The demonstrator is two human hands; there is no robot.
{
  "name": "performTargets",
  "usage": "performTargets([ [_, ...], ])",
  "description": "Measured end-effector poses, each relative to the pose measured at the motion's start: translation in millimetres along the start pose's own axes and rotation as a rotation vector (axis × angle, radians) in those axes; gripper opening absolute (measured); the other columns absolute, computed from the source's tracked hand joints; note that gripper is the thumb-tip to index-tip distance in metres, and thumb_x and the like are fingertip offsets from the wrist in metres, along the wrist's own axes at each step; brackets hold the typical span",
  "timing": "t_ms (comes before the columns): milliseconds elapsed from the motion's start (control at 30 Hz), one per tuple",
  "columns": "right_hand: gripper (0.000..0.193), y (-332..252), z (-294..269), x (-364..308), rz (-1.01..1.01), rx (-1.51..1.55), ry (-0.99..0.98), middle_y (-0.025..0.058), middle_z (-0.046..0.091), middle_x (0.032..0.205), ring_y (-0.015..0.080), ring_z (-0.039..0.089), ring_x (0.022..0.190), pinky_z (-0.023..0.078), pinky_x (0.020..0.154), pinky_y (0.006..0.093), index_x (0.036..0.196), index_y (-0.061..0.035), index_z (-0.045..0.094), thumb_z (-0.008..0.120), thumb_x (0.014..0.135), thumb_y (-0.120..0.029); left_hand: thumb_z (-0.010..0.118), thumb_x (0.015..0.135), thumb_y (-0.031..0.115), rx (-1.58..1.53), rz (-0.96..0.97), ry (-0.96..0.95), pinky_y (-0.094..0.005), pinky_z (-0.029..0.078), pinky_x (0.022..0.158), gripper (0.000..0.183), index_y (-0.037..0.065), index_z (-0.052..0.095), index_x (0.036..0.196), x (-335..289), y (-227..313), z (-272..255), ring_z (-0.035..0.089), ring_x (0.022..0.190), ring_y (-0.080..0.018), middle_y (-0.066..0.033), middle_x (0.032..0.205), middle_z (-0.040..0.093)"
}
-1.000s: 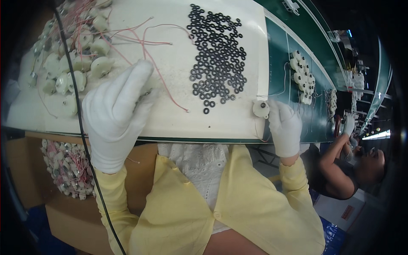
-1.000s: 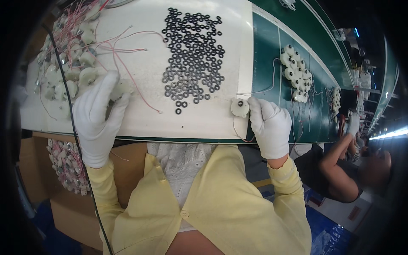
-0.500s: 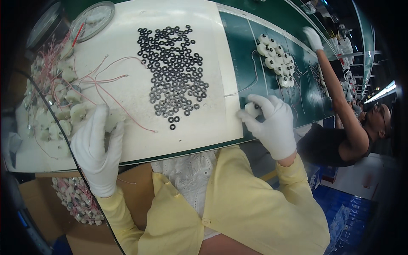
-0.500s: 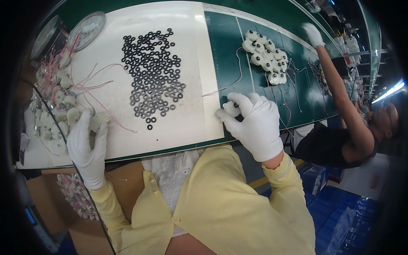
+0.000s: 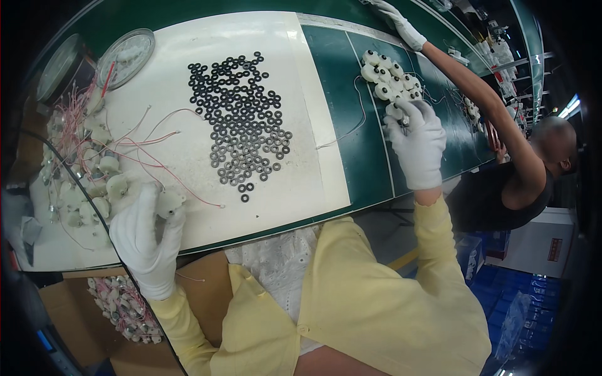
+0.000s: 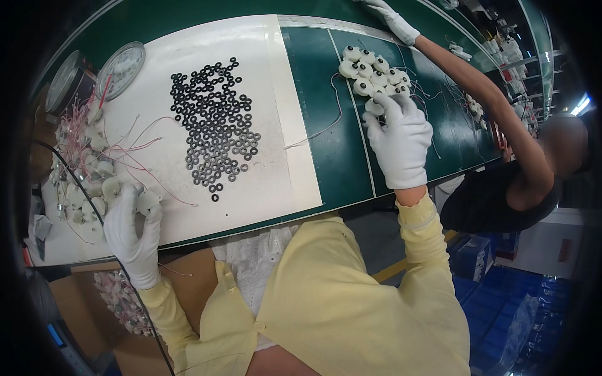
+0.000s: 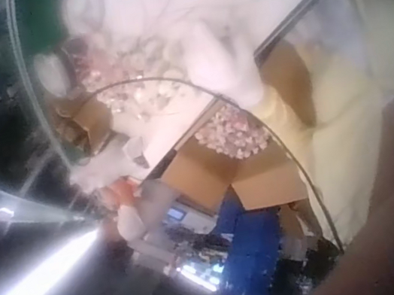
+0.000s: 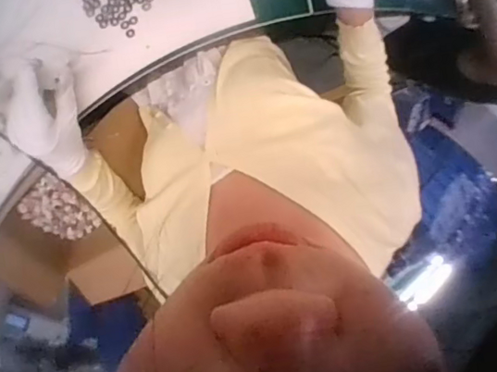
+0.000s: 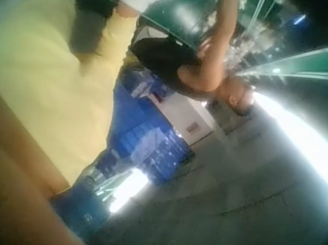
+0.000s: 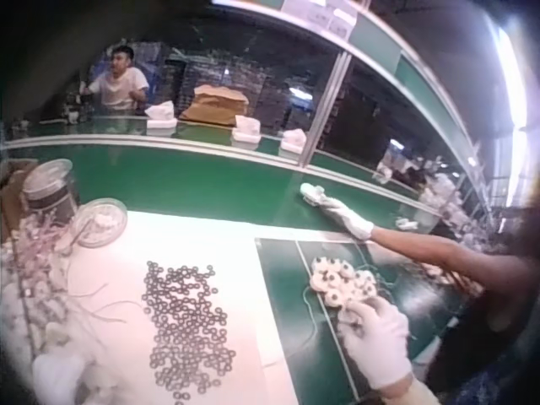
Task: The person assembles small white electronic components by inserting black circular washers into their openings. The person picks up a component, places a washer into the center, and then sets the unit down on the green workbench. This process is repeated continuously throughout the video.
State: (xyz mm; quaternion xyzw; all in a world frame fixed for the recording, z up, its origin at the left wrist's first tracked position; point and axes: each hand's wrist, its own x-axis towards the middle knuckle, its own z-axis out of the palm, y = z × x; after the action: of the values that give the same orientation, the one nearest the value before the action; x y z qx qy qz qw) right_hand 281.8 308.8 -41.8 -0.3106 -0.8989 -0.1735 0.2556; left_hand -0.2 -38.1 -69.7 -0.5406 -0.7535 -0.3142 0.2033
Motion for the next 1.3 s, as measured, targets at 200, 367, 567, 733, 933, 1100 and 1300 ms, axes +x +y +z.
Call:
performTargets([
  [200, 0.05, -48, -48, 6, -0.008, 0.426, 0.172, 0.02, 0.068, 0.115, 0.0364, 0.069, 0.097, 0.056, 0.082, 0.0447, 0.128, -0.0056, 0.066, 0.081, 0.08, -0.009, 0.074, 0.096, 0.021, -0.102, 0.037, 0.113, -0.0398, 0.047, 0.075, 0.059, -0.002, 0.054, 0.147, -19, -9, -6, 0.062, 0.081, -0.0277, -0.0137, 0.115, 0.073],
  [367, 0.052, -135, -61, 11, -0.341, 0.865, -0.041, 0.011, 0.068, 0.111, 0.028, 0.068, 0.075, 0.051, 0.057, 0.0387, 0.112, -0.0106, 0.066, 0.084, 0.063, -0.014, 0.069, 0.1, 0.025, -0.468, -0.1, 0.249, -0.0373, 0.049, 0.07, 0.061, -0.006, 0.048, 0.148, -32, 17, -5, 0.062, 0.083, -0.0289, -0.0233, 0.114, 0.069],
  [567, 0.029, -222, -45, 15, -0.651, 1.452, 0.204, 0.006, 0.058, 0.088, 0.0181, 0.054, 0.055, 0.037, 0.042, 0.0305, 0.101, -0.0173, 0.074, 0.076, 0.072, -0.015, 0.063, 0.102, 0.039, -0.537, -0.085, 0.301, -0.035, 0.045, 0.06, 0.058, -0.01, 0.056, 0.133, -13, 60, -21, 0.06, 0.072, -0.0229, -0.0158, 0.096, 0.068],
  [733, 0.029, -229, -45, 12, -0.708, 1.697, 0.076, 0.0004, 0.048, 0.065, 0.0175, 0.047, 0.045, 0.031, 0.039, 0.0306, 0.1, -0.016, 0.077, 0.077, 0.071, -0.016, 0.052, 0.101, 0.054, -0.291, 0.153, 0.3, -0.0335, 0.041, 0.058, 0.06, -0.001, 0.072, 0.115, 1, 67, -29, 0.058, 0.068, -0.0192, -0.0036, 0.089, 0.07],
  [933, 0.052, -206, -56, 2, -0.002, 2.671, -0.736, 0.0126, 0.07, 0.088, 0.0243, 0.059, 0.052, 0.048, 0.051, 0.0334, 0.123, 0.0068, 0.068, 0.083, 0.088, -0.029, 0.071, 0.086, 0.023, -0.186, -0.005, -0.008, -0.0373, 0.044, 0.063, 0.04, 0.002, 0.071, 0.12, 16, 62, -38, 0.062, 0.072, -0.0241, -0.0078, 0.089, 0.068],
  [1100, 0.044, -138, -55, -4, 0.41, 2.807, -0.865, 0.0108, 0.071, 0.084, 0.0176, 0.058, 0.05, 0.046, 0.048, 0.0281, 0.122, 0.0073, 0.069, 0.072, 0.093, -0.025, 0.076, 0.081, 0.014, 0.354, -0.169, 0.097, -0.038, 0.051, 0.067, 0.041, 0.009, 0.071, 0.122, 28, 14, -6, 0.066, 0.08, -0.0271, -0.0092, 0.099, 0.07],
  [1300, 0.039, -73, -60, -5, 0.739, 1.814, -0.945, 0.0087, 0.072, 0.08, 0.0096, 0.057, 0.049, 0.043, 0.044, 0.0217, 0.121, 0.0079, 0.069, 0.058, 0.099, -0.022, 0.072, 0.09, 0.011, 0.41, -0.253, 0.009, -0.0422, 0.055, 0.09, 0.034, 0.009, 0.072, 0.124, 17, -4, 3, 0.069, 0.101, -0.0341, -0.0141, 0.119, 0.073],
])
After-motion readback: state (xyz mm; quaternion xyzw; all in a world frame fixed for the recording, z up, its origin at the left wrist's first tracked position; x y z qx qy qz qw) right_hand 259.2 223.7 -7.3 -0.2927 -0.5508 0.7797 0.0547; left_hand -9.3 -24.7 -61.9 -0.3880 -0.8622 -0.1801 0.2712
